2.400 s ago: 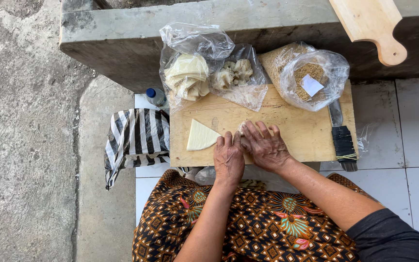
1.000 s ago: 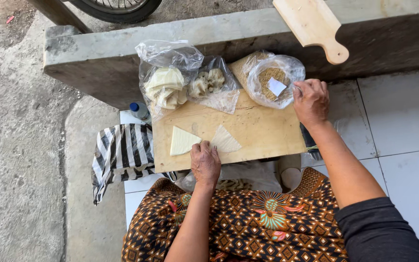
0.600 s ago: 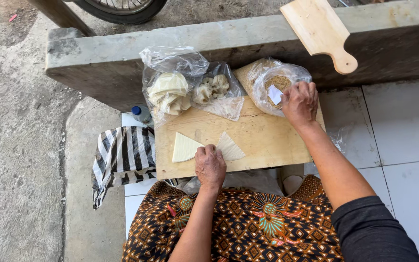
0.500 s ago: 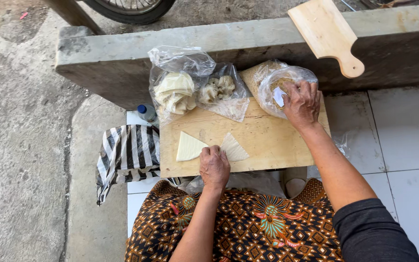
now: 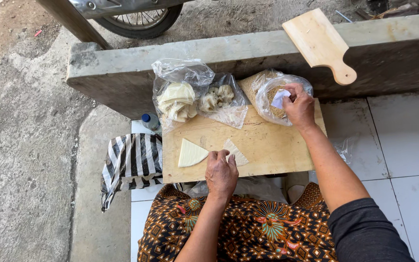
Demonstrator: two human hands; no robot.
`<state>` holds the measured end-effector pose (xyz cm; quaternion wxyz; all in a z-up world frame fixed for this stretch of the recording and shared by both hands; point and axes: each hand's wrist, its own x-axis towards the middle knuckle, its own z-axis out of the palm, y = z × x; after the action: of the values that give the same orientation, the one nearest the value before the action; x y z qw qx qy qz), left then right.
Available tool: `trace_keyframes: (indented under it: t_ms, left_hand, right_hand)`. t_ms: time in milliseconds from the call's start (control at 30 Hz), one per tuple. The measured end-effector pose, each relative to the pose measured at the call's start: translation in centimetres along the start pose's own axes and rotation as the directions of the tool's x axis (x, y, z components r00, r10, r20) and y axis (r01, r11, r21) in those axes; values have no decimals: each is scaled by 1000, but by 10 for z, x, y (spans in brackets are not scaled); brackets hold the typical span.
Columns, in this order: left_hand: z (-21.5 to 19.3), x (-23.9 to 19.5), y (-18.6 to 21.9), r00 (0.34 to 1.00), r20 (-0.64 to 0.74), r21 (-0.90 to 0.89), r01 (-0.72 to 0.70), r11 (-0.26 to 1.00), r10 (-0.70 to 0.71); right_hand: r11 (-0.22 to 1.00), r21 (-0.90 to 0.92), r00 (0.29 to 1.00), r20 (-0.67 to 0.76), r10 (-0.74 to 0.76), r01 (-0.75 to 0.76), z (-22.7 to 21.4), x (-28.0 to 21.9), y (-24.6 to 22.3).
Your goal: The person places a prepared filling onto triangular pastry sheets and folds them into triangular shapes by hand, placing the finished pieces into a plastic bag.
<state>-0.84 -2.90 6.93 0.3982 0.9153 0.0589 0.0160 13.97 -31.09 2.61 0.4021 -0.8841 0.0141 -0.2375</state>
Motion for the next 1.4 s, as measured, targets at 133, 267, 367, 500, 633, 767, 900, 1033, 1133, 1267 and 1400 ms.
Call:
trace_keyframes:
  t_ms: [133,267,367,500,633,767,900,1033,1133,1267,1400]
  left_hand:
    - [-3,-2,6,998,-32,1,-54,999,54]
    - [-1,-2,6,999,-6,20,-42,999,42]
    - [0,-1,5,999,20,31,-27,999,27]
    - [2,1,3,999,35,40,-22,999,20]
    - [2,1,2,999,47,45,-14,999,12]
    - [0,1,0,998,60,52,-14,999,11]
    - [-2,1,0,997,83,53,-2,999,-3]
    - [-4,2,2,996,88,54,-6,999,1]
    - [-5,2,3,994,104,54,16,998,-22]
    - [-4,3,3,991,125,53,42,998,-48]
    - [-4,3,4,990,130,58,46,997,-53]
  right_hand:
    - [989,-92,992,50,-114,118,3,-5,4]
    - [981,-192,990,126,67,-42,8,-3,9]
    - [980,-190,990,117,83,-60,11,-2,12]
    - [981,-182,992,115,-43,64,17,-5,18]
    - [964,-253,973,190,128,-78,25,-3,20]
    - [958,-234,951,219,216,-164,27,0,21]
    - [940,-275,930,246,273,-203,22,5,17]
    - [937,-235,920,237,313,-258,17,8,11]
    - [929,-186,907,223,358,-321,16,10,9]
    - [940,-178,917,227,328,-292,18,10,13]
    - [937,-201,924,200,326,-287,27,8,17]
